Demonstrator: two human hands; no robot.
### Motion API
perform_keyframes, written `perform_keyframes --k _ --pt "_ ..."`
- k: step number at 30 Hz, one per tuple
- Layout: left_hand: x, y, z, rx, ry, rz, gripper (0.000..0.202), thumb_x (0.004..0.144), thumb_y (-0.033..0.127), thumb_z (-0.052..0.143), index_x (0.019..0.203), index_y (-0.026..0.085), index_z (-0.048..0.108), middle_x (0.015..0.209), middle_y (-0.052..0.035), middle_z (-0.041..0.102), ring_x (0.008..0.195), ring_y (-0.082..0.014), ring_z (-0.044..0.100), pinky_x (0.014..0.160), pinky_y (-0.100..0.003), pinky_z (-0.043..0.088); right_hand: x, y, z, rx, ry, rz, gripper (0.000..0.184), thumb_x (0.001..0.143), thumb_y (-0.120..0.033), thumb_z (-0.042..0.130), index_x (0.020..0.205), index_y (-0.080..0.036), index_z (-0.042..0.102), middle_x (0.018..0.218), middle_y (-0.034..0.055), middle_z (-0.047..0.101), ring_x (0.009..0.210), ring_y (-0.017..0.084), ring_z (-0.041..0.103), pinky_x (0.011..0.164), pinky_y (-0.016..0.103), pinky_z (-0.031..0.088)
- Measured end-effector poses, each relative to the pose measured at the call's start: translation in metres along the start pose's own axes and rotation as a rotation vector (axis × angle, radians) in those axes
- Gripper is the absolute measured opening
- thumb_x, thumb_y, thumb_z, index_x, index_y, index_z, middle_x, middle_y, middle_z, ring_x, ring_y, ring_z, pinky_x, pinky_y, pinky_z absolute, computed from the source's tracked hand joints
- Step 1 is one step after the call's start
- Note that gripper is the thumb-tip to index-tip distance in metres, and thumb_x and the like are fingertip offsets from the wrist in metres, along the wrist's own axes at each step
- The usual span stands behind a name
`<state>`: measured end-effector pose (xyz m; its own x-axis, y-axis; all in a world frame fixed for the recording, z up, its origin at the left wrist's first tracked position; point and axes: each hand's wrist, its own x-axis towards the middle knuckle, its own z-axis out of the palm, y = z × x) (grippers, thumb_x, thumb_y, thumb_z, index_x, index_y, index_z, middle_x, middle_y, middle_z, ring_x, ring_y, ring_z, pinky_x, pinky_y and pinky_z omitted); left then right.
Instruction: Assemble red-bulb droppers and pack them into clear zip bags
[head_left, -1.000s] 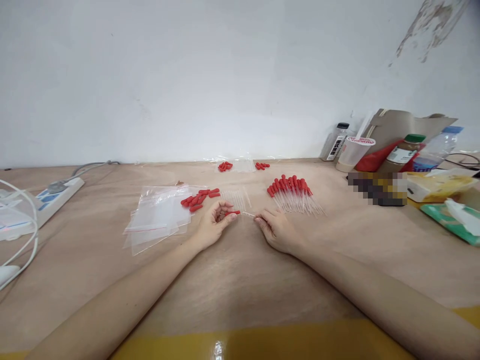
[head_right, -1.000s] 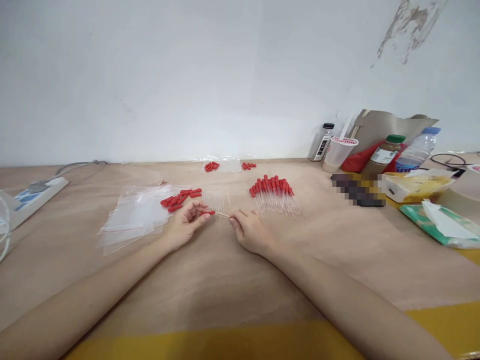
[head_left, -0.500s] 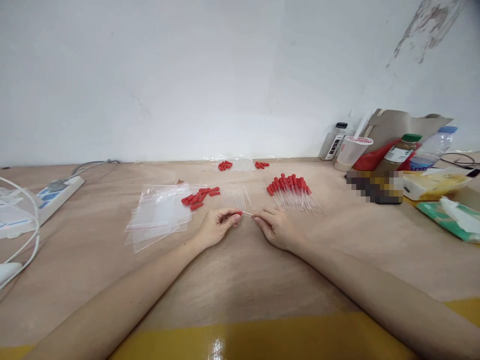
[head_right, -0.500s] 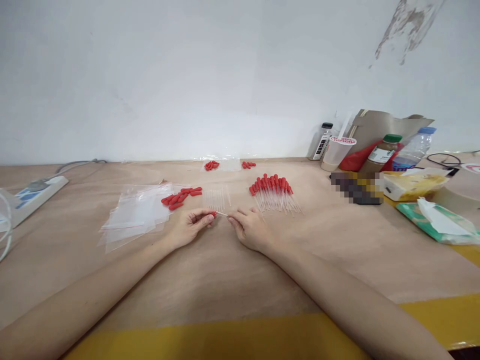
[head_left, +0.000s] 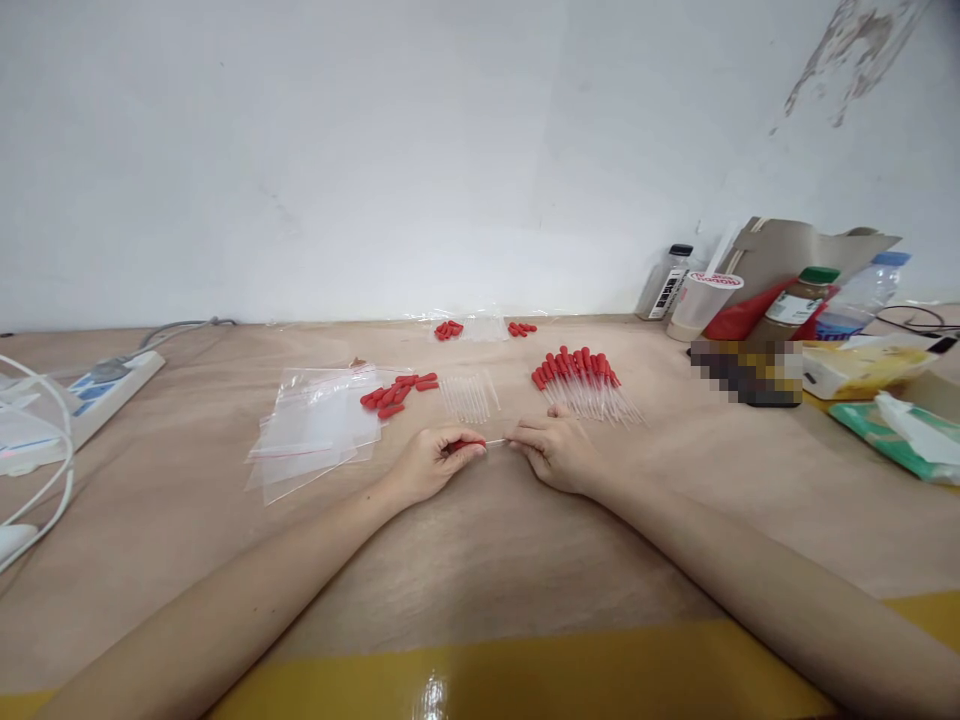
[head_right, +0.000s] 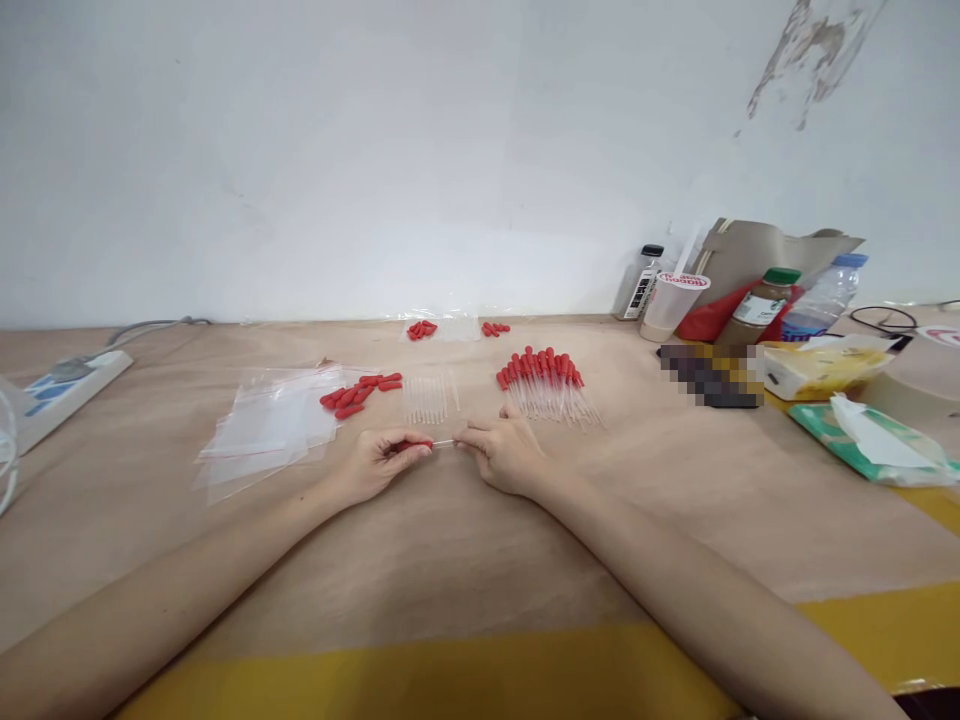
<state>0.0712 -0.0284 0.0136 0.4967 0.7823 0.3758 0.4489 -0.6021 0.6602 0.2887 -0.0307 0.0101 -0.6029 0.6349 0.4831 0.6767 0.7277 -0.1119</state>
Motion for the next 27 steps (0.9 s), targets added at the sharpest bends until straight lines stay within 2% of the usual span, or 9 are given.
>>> perform_keyframes --k 5,16,22,27 --pt "-0.001 0.002 0.000 0.031 0.003 0.055 0.015 0.082 0.029 0.053 0.085 0.018 0.063 0.080 0.0001 0.065 0.072 -0.0111 0.058 0.065 -0.021 0.045 -0.001 -0.004 -0.002 0.103 -0.041 0.052 0.024 0.089 -0.024 0.039 0.086 -0.020 0.063 0.080 0.0010 0.066 0.064 0.011 0.051 0.068 0.028 0.021" --pt "-0.002 0.003 0.001 0.090 -0.060 0.108 0.013 0.083 0.026 0.050 0.086 0.017 0.059 0.079 -0.0006 0.061 0.072 -0.0113 0.055 0.066 -0.022 0.044 0.002 -0.015 -0.004 0.106 -0.090 0.077 0.022 0.086 -0.021 0.041 0.075 -0.017 0.060 0.072 0.0007 0.065 0.062 0.011 0.050 0.067 0.028 0.023" --pt "-0.001 0.001 0.002 0.093 -0.109 0.122 0.018 0.084 0.031 0.049 0.088 0.017 0.059 0.080 -0.0019 0.061 0.072 -0.0122 0.056 0.067 -0.023 0.045 0.005 -0.020 -0.005 0.167 -0.159 0.126 0.024 0.086 -0.022 0.040 0.075 -0.018 0.061 0.069 0.0001 0.065 0.060 0.011 0.050 0.069 0.029 0.025" --pt "0.003 0.000 0.000 0.061 -0.109 0.115 0.016 0.080 0.030 0.055 0.087 0.017 0.062 0.080 -0.0014 0.063 0.073 -0.0124 0.058 0.067 -0.023 0.046 0.003 -0.022 -0.008 0.155 -0.168 0.128 0.027 0.088 -0.025 0.038 0.077 -0.018 0.061 0.073 0.0011 0.065 0.064 0.012 0.051 0.070 0.029 0.026"
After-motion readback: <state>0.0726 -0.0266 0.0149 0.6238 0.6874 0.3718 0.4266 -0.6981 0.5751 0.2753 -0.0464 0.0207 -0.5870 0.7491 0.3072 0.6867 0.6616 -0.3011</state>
